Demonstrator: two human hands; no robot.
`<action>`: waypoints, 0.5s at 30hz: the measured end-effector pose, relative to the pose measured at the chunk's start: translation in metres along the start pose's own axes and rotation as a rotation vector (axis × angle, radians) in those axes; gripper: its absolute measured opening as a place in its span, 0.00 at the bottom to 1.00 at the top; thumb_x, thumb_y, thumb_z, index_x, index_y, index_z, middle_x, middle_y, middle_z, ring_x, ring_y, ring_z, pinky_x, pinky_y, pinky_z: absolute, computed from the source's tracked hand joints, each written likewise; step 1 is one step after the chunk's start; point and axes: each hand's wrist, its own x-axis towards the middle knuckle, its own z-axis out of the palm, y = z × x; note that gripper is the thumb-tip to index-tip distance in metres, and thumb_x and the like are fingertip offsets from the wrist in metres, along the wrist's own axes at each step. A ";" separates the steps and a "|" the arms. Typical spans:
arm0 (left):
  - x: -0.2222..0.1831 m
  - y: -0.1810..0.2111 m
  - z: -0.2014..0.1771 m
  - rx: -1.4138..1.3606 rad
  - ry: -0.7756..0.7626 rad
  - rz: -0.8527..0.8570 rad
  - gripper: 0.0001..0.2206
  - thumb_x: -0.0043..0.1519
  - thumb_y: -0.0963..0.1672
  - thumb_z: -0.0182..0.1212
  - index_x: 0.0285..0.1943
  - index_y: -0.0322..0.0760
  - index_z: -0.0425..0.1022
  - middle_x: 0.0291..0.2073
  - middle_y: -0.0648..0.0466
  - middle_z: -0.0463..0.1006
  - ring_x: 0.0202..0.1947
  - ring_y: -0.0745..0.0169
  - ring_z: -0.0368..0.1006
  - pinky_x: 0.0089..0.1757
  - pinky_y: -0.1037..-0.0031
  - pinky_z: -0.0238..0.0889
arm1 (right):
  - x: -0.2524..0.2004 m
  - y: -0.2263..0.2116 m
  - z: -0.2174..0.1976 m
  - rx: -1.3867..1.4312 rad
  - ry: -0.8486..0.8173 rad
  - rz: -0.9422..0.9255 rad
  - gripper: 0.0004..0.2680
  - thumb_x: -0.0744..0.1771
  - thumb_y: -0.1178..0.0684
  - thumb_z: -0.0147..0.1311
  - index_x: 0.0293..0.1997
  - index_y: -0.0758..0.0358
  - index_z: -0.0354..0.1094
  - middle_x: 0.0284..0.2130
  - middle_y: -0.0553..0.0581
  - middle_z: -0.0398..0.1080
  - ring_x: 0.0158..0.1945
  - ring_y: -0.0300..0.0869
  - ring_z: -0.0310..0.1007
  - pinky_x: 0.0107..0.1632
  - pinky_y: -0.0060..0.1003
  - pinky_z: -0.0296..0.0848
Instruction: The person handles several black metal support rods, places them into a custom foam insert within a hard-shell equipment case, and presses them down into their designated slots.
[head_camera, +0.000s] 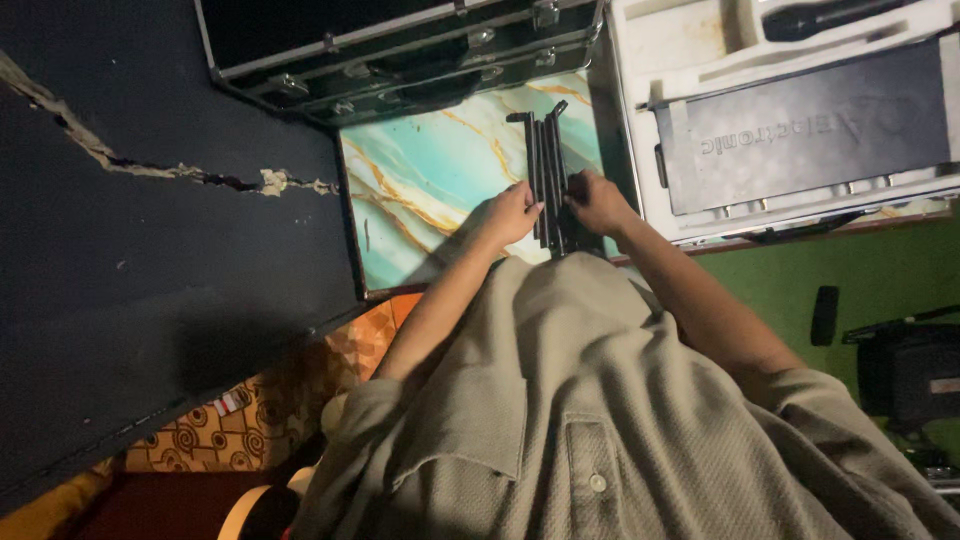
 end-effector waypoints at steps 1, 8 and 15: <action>0.000 0.000 0.000 -0.001 0.001 0.007 0.14 0.60 0.47 0.66 0.41 0.34 0.68 0.33 0.42 0.78 0.36 0.35 0.75 0.38 0.52 0.67 | 0.000 -0.002 -0.001 -0.042 0.002 0.004 0.12 0.65 0.54 0.62 0.48 0.70 0.66 0.42 0.69 0.76 0.48 0.57 0.78 0.51 0.46 0.75; -0.004 0.002 0.003 -0.002 0.007 0.033 0.16 0.61 0.49 0.67 0.41 0.34 0.68 0.34 0.42 0.78 0.37 0.36 0.75 0.39 0.54 0.68 | 0.002 -0.003 -0.004 -0.095 0.013 -0.016 0.14 0.63 0.53 0.64 0.46 0.72 0.68 0.40 0.72 0.75 0.47 0.61 0.77 0.50 0.48 0.75; -0.008 0.011 -0.013 -0.049 -0.073 -0.018 0.18 0.58 0.51 0.68 0.44 0.35 0.69 0.34 0.46 0.78 0.35 0.45 0.76 0.38 0.59 0.69 | 0.004 0.001 0.001 -0.058 0.031 -0.001 0.12 0.62 0.53 0.63 0.45 0.71 0.71 0.39 0.70 0.76 0.45 0.59 0.79 0.50 0.46 0.76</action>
